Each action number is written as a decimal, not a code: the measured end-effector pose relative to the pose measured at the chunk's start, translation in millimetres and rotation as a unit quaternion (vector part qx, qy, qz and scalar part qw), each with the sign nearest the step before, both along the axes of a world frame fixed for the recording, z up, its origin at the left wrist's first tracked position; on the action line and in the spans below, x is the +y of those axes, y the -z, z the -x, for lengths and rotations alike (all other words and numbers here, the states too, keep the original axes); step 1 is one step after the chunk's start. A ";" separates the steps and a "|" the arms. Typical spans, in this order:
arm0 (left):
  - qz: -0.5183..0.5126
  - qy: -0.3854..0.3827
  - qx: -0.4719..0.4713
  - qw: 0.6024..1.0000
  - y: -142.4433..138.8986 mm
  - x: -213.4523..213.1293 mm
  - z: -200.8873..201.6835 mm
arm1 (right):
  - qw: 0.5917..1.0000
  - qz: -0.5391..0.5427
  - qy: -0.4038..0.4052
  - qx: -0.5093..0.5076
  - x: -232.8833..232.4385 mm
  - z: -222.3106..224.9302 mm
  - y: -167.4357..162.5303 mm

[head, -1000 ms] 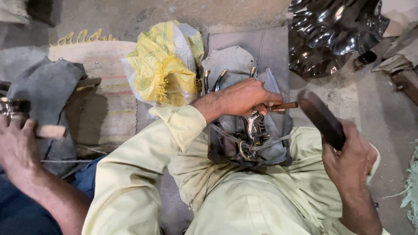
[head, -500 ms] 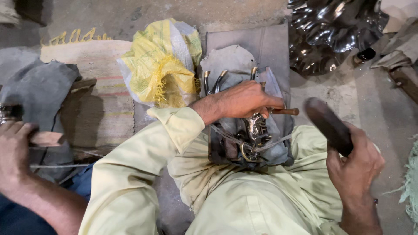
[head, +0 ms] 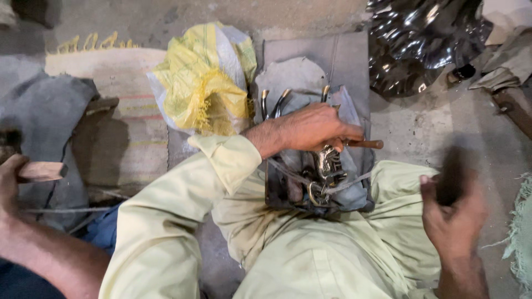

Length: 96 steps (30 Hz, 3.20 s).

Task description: The person sits on the floor and repeatedly hammers a small metal figurine with a wooden mallet while holding it steady with the left hand. The figurine is placed on a cushioned support. Another person works nearby on a separate metal object.

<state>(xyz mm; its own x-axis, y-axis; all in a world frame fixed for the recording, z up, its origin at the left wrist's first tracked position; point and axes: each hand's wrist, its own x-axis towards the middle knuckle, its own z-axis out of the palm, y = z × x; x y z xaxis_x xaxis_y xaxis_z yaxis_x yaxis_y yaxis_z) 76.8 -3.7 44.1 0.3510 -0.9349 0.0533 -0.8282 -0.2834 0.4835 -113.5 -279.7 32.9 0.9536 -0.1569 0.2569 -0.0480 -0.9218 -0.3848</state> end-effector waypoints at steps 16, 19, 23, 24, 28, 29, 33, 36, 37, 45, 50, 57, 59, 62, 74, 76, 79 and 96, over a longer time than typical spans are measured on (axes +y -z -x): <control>0.228 -0.086 0.067 0.967 14.2 21.9 -8.3 | 0.900 -0.363 -0.038 0.240 6.4 -6.7 60.3; 0.185 -0.021 0.031 0.982 13.0 13.6 -13.2 | 0.902 -0.376 -0.049 0.208 12.2 -7.3 55.5; 0.120 0.016 -0.022 0.992 7.4 11.6 -16.8 | 0.950 -0.260 0.028 0.170 24.1 -2.3 42.1; 0.099 0.021 -0.034 0.994 6.1 11.6 -16.9 | 0.961 -0.221 0.047 0.160 27.0 -0.3 38.8; 0.072 0.040 -0.039 0.996 2.6 10.3 -17.9 | 0.992 -0.125 0.006 -0.016 40.4 4.6 34.3; 0.068 0.042 -0.040 0.996 2.3 10.1 -18.4 | 0.991 -0.125 0.013 -0.051 43.2 5.3 34.8; 0.028 0.055 -0.069 0.996 2.2 9.5 -19.9 | 0.987 -0.036 0.004 -0.159 45.5 7.5 34.3; 0.029 0.059 -0.049 0.997 2.3 9.8 -20.4 | 0.984 -0.002 -0.009 -0.178 43.4 7.6 28.4; 0.033 0.061 -0.046 0.997 2.4 9.3 -19.9 | 0.984 -0.005 -0.007 -0.179 43.0 8.4 24.9; 0.023 0.048 -0.030 0.998 0.0 8.8 -17.9 | 0.988 0.024 -0.027 -0.148 43.5 6.6 5.5; 0.025 0.055 -0.051 0.997 -1.8 7.1 -20.8 | 0.991 -0.050 0.025 -0.124 34.4 8.0 14.7; 0.031 0.068 -0.056 0.996 -0.8 6.6 -21.5 | 0.989 -0.033 0.004 -0.143 31.4 6.6 19.6; 0.038 0.063 -0.042 0.996 -0.3 7.2 -21.8 | 0.990 -0.028 -0.006 -0.137 33.2 5.6 18.0; 0.036 0.066 -0.034 0.997 0.1 5.7 -24.2 | 0.988 -0.074 0.024 -0.133 34.6 3.7 17.3; 0.019 0.058 -0.022 0.998 3.1 4.5 -25.6 | 0.983 -0.121 0.016 -0.140 32.8 -3.6 5.9; 0.027 0.050 -0.018 0.998 4.1 7.9 -25.6 | 0.867 -0.449 0.056 -0.207 37.3 -6.4 4.5; 0.090 0.052 0.006 0.995 5.5 17.1 -25.3 | 0.993 0.082 -0.042 -0.071 31.3 -1.6 -0.8; 0.086 0.091 -0.021 0.992 -10.6 3.6 -19.9 | 0.991 -0.013 0.007 -0.131 50.7 11.5 25.2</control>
<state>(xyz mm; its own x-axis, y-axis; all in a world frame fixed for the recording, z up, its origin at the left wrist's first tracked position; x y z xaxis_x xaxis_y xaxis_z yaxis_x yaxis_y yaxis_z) 96.7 -0.1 54.7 0.1715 -0.9586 0.2276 -0.8782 -0.0440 0.4762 -125.0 -229.0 7.7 0.8523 -0.1789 0.4916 0.0452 -0.9110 -0.4099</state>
